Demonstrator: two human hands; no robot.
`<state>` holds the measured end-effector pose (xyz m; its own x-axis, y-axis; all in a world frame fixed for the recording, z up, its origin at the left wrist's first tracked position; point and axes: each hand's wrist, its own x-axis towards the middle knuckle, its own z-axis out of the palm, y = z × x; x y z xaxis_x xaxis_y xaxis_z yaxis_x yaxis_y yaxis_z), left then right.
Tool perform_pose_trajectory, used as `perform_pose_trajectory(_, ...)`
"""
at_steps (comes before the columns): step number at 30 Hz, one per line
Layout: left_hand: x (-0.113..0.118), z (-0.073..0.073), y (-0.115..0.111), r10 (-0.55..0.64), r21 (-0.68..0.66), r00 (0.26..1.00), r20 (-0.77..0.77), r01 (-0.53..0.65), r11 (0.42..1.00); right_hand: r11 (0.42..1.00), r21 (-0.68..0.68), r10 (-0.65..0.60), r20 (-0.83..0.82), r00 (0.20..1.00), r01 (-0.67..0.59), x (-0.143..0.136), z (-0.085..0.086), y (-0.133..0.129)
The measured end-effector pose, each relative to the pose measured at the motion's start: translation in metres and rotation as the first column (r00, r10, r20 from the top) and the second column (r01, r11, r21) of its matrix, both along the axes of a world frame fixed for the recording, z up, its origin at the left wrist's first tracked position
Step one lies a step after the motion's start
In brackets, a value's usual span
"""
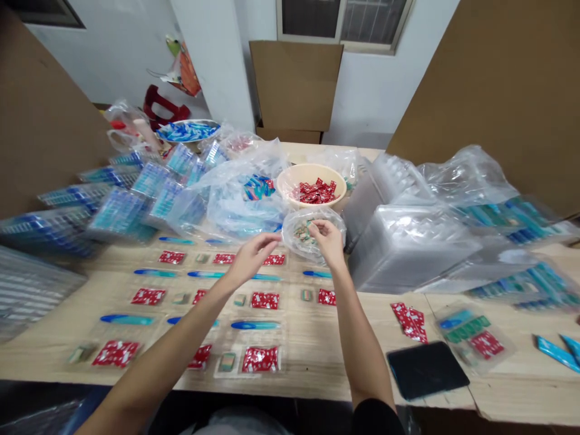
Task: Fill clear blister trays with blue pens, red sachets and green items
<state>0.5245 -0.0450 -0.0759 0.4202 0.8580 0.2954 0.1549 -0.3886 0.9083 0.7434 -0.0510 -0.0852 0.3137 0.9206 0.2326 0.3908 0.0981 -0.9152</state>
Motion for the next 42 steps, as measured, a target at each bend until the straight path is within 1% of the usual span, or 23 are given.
perform_pose_trajectory(2,0.034,-0.001,0.015,-0.025,0.045,0.998,0.049,0.023,0.999,1.000,0.028,-0.008,-0.091,0.996,0.011,-0.001,-0.002,-0.004)
perform_pose_trajectory(3,0.048,-0.002,0.022,-0.029,0.062,0.997,0.068,0.024,0.998,0.999,0.036,-0.008,-0.125,0.992,0.012,-0.001,-0.002,-0.005)
perform_pose_trajectory(5,0.067,-0.004,0.031,-0.045,0.051,0.994,0.104,0.040,0.998,0.999,0.041,0.001,-0.171,0.985,0.006,-0.001,0.000,-0.009)
perform_pose_trajectory(7,0.076,-0.005,0.036,-0.080,-0.013,0.986,0.143,0.083,0.996,0.999,0.040,0.016,-0.217,0.976,-0.008,-0.002,0.002,-0.013)
perform_pose_trajectory(10,0.078,-0.006,0.038,-0.106,-0.120,0.976,0.191,0.130,0.984,0.998,0.052,0.038,-0.309,0.950,-0.023,-0.005,0.003,-0.018)
perform_pose_trajectory(14,0.075,-0.007,0.037,-0.054,-0.244,0.964,0.260,0.119,0.962,0.998,0.060,0.015,-0.366,0.930,0.008,-0.006,0.002,-0.024)
perform_pose_trajectory(16,0.075,-0.008,0.037,-0.015,-0.280,0.960,0.279,0.096,0.955,0.997,0.061,-0.022,-0.390,0.921,0.050,-0.004,0.002,-0.027)
perform_pose_trajectory(18,0.076,-0.009,0.036,-0.001,-0.288,0.966,0.260,0.079,0.954,0.994,0.073,-0.040,-0.406,0.913,0.076,-0.003,0.003,-0.030)
perform_pose_trajectory(19,0.077,-0.009,0.036,-0.017,-0.288,0.970,0.242,0.088,0.953,0.994,0.085,-0.034,-0.406,0.913,0.075,-0.003,0.004,-0.031)
perform_pose_trajectory(21,0.078,-0.007,0.034,-0.082,-0.288,0.972,0.220,0.145,0.947,0.992,0.117,-0.007,-0.387,0.922,0.056,-0.003,0.006,-0.033)
perform_pose_trajectory(24,0.077,-0.002,0.032,-0.165,-0.285,0.956,0.241,0.232,0.930,0.989,0.142,0.001,-0.324,0.946,0.048,-0.005,0.007,-0.032)
perform_pose_trajectory(27,0.075,0.002,0.030,-0.203,-0.288,0.939,0.276,0.282,0.915,0.984,0.165,-0.014,-0.276,0.961,0.062,-0.007,0.006,-0.031)
perform_pose_trajectory(29,0.074,0.003,0.029,-0.213,-0.287,0.937,0.276,0.293,0.912,0.974,0.212,-0.029,-0.236,0.971,0.080,-0.008,0.005,-0.031)
perform_pose_trajectory(32,0.076,0.001,0.028,-0.189,-0.278,0.947,0.259,0.260,0.925,0.956,0.278,-0.059,-0.121,0.991,0.091,-0.009,0.004,-0.032)
perform_pose_trajectory(34,0.079,-0.001,0.028,-0.145,-0.293,0.953,0.267,0.224,0.930,0.957,0.281,-0.063,-0.067,0.996,0.079,-0.009,0.003,-0.032)
perform_pose_trajectory(35,0.080,-0.002,0.028,-0.118,-0.308,0.953,0.278,0.205,0.929,0.959,0.272,-0.059,-0.068,0.996,0.075,-0.009,0.002,-0.032)
perform_pose_trajectory(39,0.084,-0.003,0.030,-0.020,-0.365,0.947,0.321,0.143,0.920,0.967,0.239,-0.047,-0.195,0.980,0.094,-0.006,-0.004,-0.030)
perform_pose_trajectory(42,0.084,-0.002,0.029,-0.009,-0.406,0.944,0.329,0.151,0.901,0.982,0.167,-0.044,-0.263,0.964,0.090,-0.002,-0.007,-0.029)
